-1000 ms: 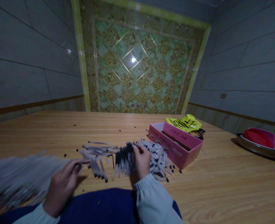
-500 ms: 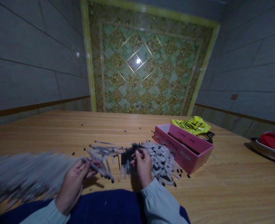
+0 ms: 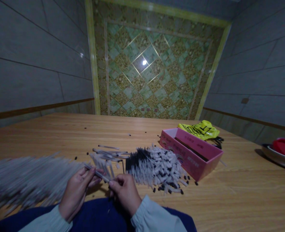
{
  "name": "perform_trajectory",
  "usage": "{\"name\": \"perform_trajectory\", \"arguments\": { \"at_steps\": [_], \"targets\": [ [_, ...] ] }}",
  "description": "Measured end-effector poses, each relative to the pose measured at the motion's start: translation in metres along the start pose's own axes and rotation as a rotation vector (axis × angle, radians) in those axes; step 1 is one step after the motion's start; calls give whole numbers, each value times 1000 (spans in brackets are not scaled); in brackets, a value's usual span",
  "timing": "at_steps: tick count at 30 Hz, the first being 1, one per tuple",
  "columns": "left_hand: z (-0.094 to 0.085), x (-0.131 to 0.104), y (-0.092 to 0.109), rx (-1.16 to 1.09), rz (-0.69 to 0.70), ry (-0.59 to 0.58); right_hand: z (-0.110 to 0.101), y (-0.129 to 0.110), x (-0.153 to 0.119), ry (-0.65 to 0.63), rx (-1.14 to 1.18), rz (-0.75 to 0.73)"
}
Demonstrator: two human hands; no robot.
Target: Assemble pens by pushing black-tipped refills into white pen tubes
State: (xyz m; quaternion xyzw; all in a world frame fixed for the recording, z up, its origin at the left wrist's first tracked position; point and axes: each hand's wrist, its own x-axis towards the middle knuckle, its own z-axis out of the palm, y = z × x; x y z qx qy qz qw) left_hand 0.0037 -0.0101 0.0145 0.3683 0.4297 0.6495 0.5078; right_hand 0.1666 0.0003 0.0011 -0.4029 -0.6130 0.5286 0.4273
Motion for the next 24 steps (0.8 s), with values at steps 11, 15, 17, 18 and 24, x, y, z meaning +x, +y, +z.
{"name": "perform_trajectory", "arguments": {
  "at_steps": [11,15,17,18,24],
  "targets": [
    [-3,1,-2,-9,20,20,3,-6,-4,6,21,-3],
    [-4,1,-2,-8,19,27,3,-5,-3,142,-59,-83],
    [-3,1,-1,-11,17,23,3,-3,-3,95,-56,-54],
    [-2,1,-1,-11,16,19,4,-2,-3,56,-46,-31],
    [-3,1,-3,9,31,6,3,-3,-4,158,-117,-100]
  ]
}}
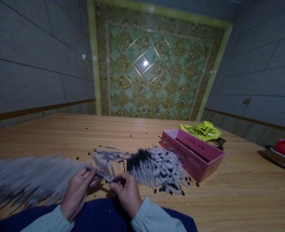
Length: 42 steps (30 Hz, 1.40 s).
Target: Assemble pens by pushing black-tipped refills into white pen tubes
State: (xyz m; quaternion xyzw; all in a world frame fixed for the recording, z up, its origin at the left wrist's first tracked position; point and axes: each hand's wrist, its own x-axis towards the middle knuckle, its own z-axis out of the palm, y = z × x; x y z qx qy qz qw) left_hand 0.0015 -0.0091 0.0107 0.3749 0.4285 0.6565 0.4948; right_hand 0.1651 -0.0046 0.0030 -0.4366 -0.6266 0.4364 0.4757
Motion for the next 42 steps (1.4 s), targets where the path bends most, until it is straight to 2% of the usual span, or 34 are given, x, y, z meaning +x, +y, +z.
{"name": "perform_trajectory", "arguments": {
  "at_steps": [6,10,15,20,25,31,36,42],
  "targets": [
    [-1,0,0,-19,-7,15,-1,3,1,-76,-18,28],
    [-1,1,0,-9,-11,24,0,-1,1,25,-33,9],
    [-2,1,-2,-4,-17,37,0,3,1,-28,-61,-13],
    [-1,0,0,-6,-4,36,0,2,1,49,-67,5],
    [-2,0,-1,-21,-20,33,0,3,1,-19,-86,-25],
    [-1,1,0,-18,-15,46,0,3,1,58,-34,1],
    [1,-1,1,-16,-12,39,3,5,1,-29,39,53],
    [-4,4,0,-68,12,173,-1,5,4,36,162,91]
  ]
}}
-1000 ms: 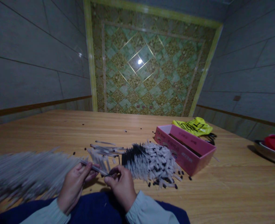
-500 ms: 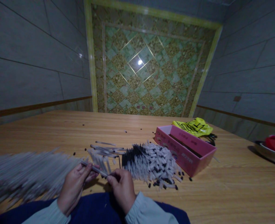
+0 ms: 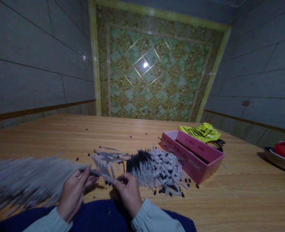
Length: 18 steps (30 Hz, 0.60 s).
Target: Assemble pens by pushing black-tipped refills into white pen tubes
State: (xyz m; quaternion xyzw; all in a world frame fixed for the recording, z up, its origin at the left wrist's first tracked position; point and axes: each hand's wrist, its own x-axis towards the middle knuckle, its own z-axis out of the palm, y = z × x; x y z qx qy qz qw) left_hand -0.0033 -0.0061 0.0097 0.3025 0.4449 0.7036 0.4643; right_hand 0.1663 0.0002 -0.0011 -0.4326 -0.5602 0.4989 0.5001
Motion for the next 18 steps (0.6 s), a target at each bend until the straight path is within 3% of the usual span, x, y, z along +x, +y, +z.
{"name": "perform_trajectory", "arguments": {
  "at_steps": [5,11,14,18],
  "targets": [
    [1,1,-1,16,-25,-35,-2,-7,0,-104,227,158],
    [3,-5,-1,110,-36,-167,0,-5,-3,-172,-4,9],
    [1,-3,-1,89,-18,-152,0,-4,-2,-173,-80,-21],
    [-3,2,-2,-12,7,-19,-8,-10,1,-106,-83,-50]
  ]
}}
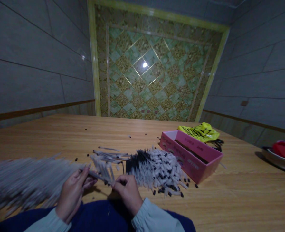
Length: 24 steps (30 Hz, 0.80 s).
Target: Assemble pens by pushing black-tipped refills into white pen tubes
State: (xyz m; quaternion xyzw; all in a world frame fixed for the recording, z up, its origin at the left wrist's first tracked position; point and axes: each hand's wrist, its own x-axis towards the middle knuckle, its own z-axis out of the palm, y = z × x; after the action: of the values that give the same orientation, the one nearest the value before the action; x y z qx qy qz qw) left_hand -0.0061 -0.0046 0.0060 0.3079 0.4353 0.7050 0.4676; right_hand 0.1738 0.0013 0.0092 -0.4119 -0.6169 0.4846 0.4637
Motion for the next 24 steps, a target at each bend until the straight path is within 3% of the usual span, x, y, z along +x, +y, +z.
{"name": "perform_trajectory", "arguments": {
  "at_steps": [5,9,12,18,24],
  "targets": [
    [-4,4,-1,-100,12,69,-32,-9,9,315,-18,-153],
    [0,0,3,-61,7,48,-59,-7,18,596,-345,-228],
    [4,-4,5,-17,-19,12,-75,-5,21,693,-687,-181],
    [4,-5,3,48,-33,-52,-87,-10,17,727,-1263,-15],
    [4,-4,2,83,-48,-89,-86,-14,17,590,-1396,163]
  ]
}}
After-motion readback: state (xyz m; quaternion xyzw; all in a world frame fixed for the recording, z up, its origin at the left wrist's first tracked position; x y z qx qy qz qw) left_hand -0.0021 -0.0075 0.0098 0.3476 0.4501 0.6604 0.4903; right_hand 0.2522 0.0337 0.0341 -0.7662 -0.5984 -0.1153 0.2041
